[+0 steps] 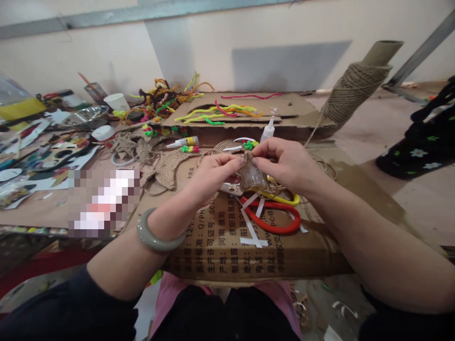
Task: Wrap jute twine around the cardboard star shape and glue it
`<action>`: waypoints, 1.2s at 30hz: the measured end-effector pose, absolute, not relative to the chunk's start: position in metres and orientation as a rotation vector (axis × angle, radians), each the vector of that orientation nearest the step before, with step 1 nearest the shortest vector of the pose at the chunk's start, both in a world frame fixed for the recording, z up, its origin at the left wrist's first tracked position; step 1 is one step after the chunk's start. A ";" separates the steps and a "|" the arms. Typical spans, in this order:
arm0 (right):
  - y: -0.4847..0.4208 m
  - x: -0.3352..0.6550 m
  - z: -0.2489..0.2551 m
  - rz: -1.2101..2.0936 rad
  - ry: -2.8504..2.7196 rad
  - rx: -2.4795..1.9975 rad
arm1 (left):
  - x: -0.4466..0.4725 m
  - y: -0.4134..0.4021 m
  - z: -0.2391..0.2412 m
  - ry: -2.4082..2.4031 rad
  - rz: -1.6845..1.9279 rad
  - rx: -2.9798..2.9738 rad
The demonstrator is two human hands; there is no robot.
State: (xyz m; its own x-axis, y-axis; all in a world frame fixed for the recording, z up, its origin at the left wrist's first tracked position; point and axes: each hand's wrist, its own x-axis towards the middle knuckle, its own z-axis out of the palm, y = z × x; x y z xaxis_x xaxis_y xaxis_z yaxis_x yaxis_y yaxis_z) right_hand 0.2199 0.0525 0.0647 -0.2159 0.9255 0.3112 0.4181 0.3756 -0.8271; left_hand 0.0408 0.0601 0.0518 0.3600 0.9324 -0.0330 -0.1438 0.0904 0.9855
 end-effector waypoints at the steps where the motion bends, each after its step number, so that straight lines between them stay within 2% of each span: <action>1: 0.053 0.220 0.064 0.754 -1.809 -1.170 | 0.041 0.060 0.052 0.864 0.958 1.200; 30: 0.051 0.217 0.060 0.754 -1.932 -1.154 | 0.040 0.064 0.048 0.948 1.086 1.453; 36: 0.054 0.219 0.060 0.775 -1.898 -1.137 | 0.043 0.062 0.049 0.912 1.098 1.326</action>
State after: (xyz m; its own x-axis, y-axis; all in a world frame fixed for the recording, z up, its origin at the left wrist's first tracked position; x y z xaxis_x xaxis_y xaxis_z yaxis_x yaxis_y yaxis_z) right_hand 0.2189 0.0542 0.0604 -0.2989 0.9036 0.3068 0.4306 0.4146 -0.8017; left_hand 0.0426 0.0620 0.0491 0.2654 0.9599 0.0901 -0.0881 -0.0689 0.9937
